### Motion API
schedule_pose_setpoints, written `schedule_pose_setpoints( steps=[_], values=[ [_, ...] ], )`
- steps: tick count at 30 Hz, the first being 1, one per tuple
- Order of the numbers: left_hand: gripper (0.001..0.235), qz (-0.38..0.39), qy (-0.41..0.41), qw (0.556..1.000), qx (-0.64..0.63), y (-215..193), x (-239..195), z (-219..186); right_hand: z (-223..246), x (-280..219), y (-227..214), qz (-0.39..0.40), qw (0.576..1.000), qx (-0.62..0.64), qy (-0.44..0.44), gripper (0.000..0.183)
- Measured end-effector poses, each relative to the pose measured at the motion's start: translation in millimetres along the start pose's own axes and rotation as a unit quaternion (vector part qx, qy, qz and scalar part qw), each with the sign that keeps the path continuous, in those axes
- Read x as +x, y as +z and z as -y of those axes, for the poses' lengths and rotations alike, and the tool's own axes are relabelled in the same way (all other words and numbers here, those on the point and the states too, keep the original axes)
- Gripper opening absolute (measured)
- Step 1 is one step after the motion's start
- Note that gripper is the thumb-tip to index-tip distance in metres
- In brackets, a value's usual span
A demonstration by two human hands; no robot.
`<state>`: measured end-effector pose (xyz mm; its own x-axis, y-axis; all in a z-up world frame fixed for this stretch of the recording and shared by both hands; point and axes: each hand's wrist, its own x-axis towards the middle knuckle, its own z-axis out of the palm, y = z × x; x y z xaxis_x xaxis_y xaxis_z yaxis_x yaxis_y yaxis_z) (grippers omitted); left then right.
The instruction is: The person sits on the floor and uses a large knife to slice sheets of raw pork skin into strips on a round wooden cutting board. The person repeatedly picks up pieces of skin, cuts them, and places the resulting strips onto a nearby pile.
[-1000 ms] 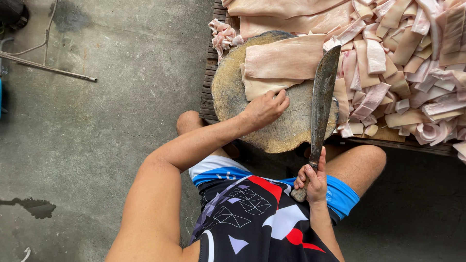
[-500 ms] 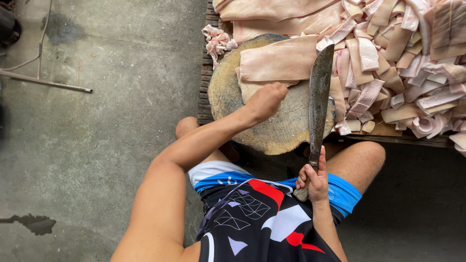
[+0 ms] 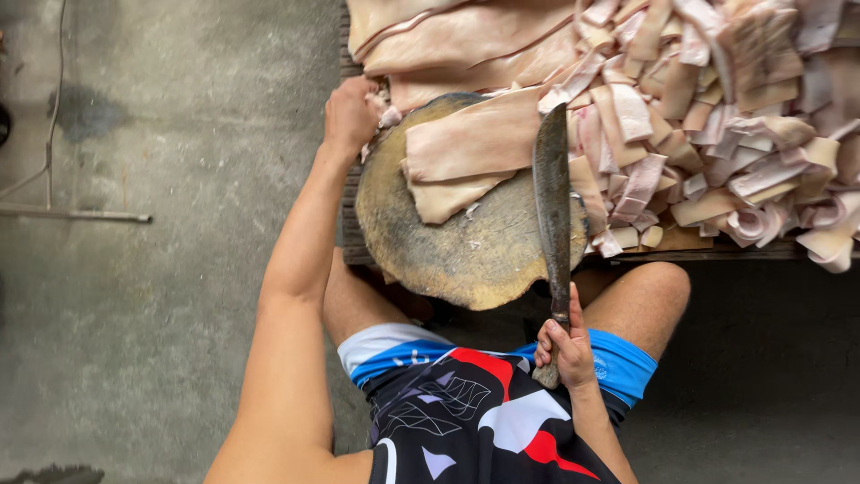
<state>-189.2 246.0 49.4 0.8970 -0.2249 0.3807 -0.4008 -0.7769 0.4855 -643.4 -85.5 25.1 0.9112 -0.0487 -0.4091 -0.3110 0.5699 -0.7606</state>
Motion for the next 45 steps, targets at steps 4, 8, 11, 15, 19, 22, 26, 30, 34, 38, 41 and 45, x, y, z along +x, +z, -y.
schedule_pose_setpoints(
  steps=[4, 8, 11, 15, 19, 22, 26, 30, 34, 38, 41, 45],
  values=[
    [0.033, 0.116, -0.028, 0.993, 0.002, -8, -17, -51, 0, -2, -1, 0.0, 1.0, 0.013, 0.004, 0.081],
    [0.111, 0.118, 0.217, 0.961, 0.127, -19, -40, -153, -1, -3, -1, 0.011, 1.0, 0.005, -0.011, 0.081],
    [0.098, 0.401, 0.02, 0.885, 0.234, -20, -27, -183, -9, -5, 1, 0.005, 0.998, -0.022, -0.051, 0.082],
    [0.029, 0.267, 0.122, 0.937, 0.187, 7, -5, -172, -1, -13, -3, -0.01, 0.998, 0.009, -0.066, 0.083],
    [0.021, 0.188, -0.034, 0.981, -0.04, 13, 61, -163, 7, -12, -7, -0.018, 0.996, 0.018, -0.086, 0.084],
    [0.018, 0.136, -0.014, 0.98, -0.145, 14, 116, -157, 5, -13, -8, -0.009, 0.997, 0.024, -0.077, 0.084],
    [0.026, 0.175, -0.078, 0.912, -0.363, 41, 157, -162, 7, -9, -3, -0.007, 0.999, 0.022, -0.043, 0.084],
    [0.065, 0.018, 0.067, 0.991, -0.112, 29, 113, -170, 14, -10, -4, 0.005, 0.999, 0.038, -0.016, 0.082],
    [0.09, 0.303, 0.017, 0.941, 0.152, 27, -8, -230, 22, -5, -8, 0.026, 0.995, 0.092, 0.013, 0.078],
    [0.099, 0.289, -0.022, 0.929, 0.229, 31, -34, -254, 14, -1, -11, 0.033, 0.993, 0.117, 0.01, 0.075],
    [0.051, 0.227, -0.037, 0.94, 0.251, 45, -26, -257, 10, -3, -14, 0.027, 0.992, 0.122, 0.027, 0.075],
    [0.029, 0.215, -0.121, 0.969, -0.018, 18, -21, -255, 5, 1, -23, 0.047, 0.985, 0.157, 0.043, 0.054]
  ],
)
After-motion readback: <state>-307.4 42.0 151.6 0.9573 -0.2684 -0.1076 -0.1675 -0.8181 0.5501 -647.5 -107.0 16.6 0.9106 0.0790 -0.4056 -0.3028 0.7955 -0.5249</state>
